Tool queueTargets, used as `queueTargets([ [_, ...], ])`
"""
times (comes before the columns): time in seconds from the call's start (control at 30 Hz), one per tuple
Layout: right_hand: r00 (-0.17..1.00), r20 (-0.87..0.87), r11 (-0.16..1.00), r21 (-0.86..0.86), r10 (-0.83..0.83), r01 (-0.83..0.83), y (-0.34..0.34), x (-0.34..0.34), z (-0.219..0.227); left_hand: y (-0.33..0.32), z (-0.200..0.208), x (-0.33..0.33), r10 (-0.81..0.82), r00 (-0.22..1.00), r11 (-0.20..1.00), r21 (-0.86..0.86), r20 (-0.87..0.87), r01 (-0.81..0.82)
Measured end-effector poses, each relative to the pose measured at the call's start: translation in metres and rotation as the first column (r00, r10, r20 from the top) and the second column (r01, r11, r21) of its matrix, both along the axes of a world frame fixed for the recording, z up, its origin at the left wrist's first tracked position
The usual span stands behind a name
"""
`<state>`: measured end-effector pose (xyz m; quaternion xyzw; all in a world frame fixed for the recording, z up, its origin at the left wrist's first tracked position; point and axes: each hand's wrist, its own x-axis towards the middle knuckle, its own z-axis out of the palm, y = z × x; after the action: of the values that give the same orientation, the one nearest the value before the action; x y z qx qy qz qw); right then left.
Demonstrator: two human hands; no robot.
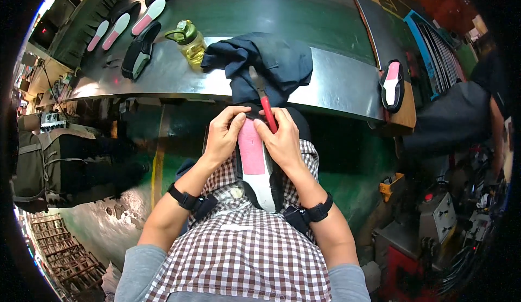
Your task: Stretching shoe uppers onto lasts and securing them using pliers and manual pressure on a production line.
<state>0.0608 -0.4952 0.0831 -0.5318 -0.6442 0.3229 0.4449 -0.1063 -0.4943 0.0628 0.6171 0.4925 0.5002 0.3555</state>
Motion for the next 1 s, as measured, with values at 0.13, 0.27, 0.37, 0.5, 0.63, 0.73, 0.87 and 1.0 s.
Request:
queueTargets([
  [0.13,0.995,0.101,0.999,0.046,0.0,-0.004,-0.001,0.001,0.01,0.003,0.014,0.004,0.028,0.993,0.997,0.073,-0.112,-0.02],
  [0.27,0.996,0.076,0.999,0.03,-0.046,0.044,-0.017,0.003,0.031,-0.014,0.044,0.008,0.057,0.987,0.983,0.181,-0.148,-0.029],
  [0.37,0.95,-0.305,0.995,-0.088,-0.064,0.039,-0.031,0.016,0.047,-0.033,0.055,0.0,-0.239,0.971,0.954,0.179,-0.033,0.241],
  [0.5,0.901,-0.434,0.992,-0.118,-0.003,-0.054,-0.043,0.034,0.053,-0.029,0.043,-0.004,-0.365,0.867,0.91,-0.07,0.338,0.41],
  [0.63,0.986,-0.14,0.996,-0.01,0.089,-0.092,-0.05,0.039,0.041,-0.025,0.05,-0.001,-0.399,0.88,0.901,-0.067,0.258,0.428],
  [0.73,0.994,-0.084,0.997,0.015,0.073,-0.072,-0.047,0.032,0.05,-0.024,0.047,0.007,-0.361,0.915,0.931,0.01,0.182,0.366],
  [0.87,0.995,0.101,0.997,0.077,0.021,-0.029,-0.042,0.026,0.064,-0.022,0.044,0.02,-0.258,0.954,0.966,0.057,0.152,0.252],
  [1.0,0.986,0.164,0.988,0.154,-0.008,-0.017,-0.037,0.026,0.064,-0.02,0.047,0.023,-0.25,0.962,0.967,0.085,0.109,0.241],
])
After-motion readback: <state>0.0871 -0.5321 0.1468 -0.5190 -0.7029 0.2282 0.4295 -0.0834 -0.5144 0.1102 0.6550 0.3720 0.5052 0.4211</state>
